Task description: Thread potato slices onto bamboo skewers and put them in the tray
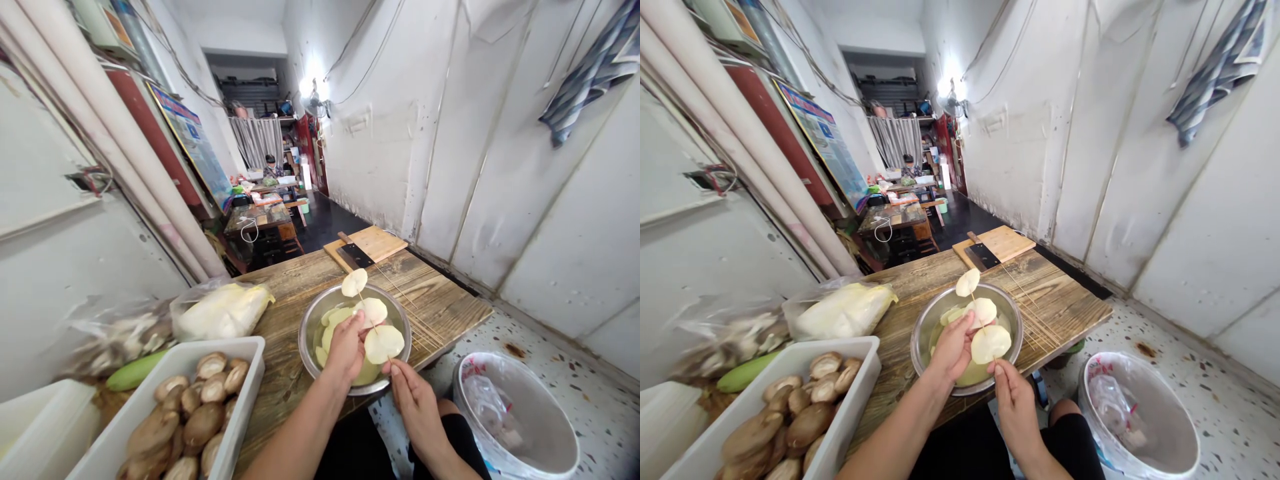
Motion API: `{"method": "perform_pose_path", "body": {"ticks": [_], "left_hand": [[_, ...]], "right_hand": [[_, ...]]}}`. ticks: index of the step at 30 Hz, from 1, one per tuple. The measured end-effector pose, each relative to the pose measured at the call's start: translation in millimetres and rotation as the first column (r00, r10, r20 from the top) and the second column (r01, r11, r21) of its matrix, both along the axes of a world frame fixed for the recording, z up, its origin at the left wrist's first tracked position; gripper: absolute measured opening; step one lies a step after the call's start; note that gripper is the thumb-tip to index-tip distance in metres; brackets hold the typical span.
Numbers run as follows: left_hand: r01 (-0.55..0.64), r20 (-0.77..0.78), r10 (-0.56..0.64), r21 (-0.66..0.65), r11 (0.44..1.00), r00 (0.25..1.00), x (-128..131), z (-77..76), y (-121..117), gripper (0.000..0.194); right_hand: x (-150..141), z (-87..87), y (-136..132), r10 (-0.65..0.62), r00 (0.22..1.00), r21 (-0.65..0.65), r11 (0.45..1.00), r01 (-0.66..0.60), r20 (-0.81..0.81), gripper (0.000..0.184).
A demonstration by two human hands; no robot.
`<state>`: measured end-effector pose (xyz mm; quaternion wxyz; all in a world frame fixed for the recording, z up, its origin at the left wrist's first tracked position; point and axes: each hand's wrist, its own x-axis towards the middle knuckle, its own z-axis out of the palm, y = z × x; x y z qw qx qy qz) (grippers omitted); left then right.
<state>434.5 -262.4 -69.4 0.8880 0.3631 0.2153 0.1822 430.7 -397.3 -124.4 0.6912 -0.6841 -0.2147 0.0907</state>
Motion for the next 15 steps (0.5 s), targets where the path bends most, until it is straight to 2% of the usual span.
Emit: {"method": "perform_pose_path", "body": {"ticks": [3, 7, 15], "left_hand": [[-0.062, -0.044, 0.058, -0.073, 0.995, 0.997, 1, 5.8, 5, 0.016], [-0.092, -0.034, 0.090, -0.087, 0.992, 0.995, 3, 8.4, 10, 0.017], [-0.120, -0.009, 0.120, -0.137, 0.983, 0.993, 7, 8.2, 12, 0.016]], "right_hand": [[-4, 1.5, 0, 0.029, 0.999, -0.010, 1.000, -0.029, -0.022, 0.035], [-4, 4.0, 2, 0.063, 0.996, 0.001, 0.998, -0.063, -0.070, 0.037], [-6, 0.0, 3, 0.196, 0.950, 0.110, 0.979, -0.174, -0.243, 0.036]]}}
